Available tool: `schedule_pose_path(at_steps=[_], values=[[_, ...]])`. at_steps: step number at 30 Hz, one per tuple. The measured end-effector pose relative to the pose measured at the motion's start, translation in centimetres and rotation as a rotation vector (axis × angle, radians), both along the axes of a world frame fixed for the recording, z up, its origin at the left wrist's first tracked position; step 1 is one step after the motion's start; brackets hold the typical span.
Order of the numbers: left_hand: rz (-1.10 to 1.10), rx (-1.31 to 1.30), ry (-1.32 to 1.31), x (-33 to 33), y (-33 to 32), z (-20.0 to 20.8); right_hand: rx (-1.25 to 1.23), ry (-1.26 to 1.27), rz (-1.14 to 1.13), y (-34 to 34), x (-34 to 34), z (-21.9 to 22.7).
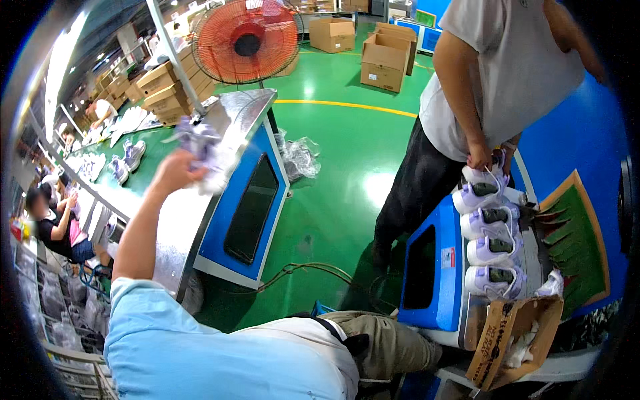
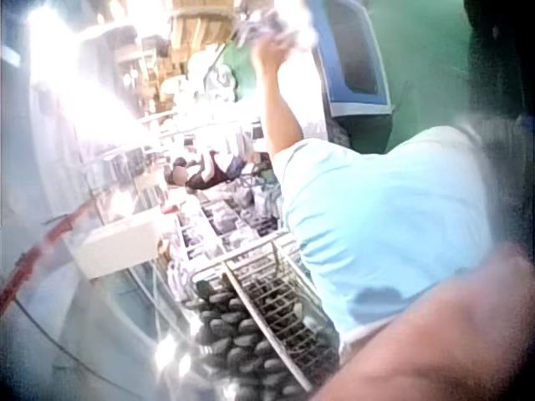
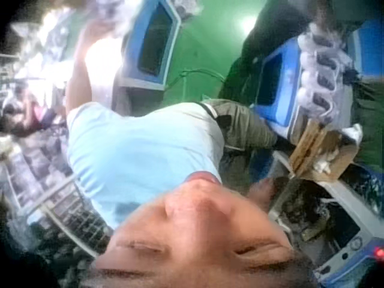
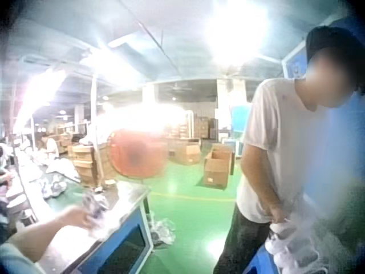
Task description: The person takes shoe lasts from a rack, inserts white heel stiffeners into the back of purple and white shoe uppers, and places the prepared uppers onto a conveyor belt leading into a machine.
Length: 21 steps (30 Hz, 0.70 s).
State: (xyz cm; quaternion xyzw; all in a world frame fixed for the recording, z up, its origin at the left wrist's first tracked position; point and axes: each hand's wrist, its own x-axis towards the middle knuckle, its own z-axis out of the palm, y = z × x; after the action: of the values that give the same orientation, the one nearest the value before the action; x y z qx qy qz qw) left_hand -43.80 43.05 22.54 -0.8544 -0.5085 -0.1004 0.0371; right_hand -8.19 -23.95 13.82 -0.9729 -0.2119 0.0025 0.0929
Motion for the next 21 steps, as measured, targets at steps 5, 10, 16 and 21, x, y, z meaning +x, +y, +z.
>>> schedule_pose_path(at_steps=[5, 10, 16, 21], values=[[0.877, 0.471, -0.186, -0.2, 6.5, 0.4, 0.210, -0.077, -0.046, -1.4, -0.3, -6.1], [-0.492, -0.280, -0.253, 24.8, -2.9, -6.0, 0.216, 0.027, -0.379, -2.5, -3.7, -11.7], [-1.461, -0.464, -0.348, 52.1, -20.8, -5.2, -0.214, 0.109, -0.409, -5.4, -8.6, -12.2], [-1.186, -0.333, -0.312, 63.0, -25.5, -5.2, -0.052, 0.216, -0.633, -4.6, -11.6, -8.7]])
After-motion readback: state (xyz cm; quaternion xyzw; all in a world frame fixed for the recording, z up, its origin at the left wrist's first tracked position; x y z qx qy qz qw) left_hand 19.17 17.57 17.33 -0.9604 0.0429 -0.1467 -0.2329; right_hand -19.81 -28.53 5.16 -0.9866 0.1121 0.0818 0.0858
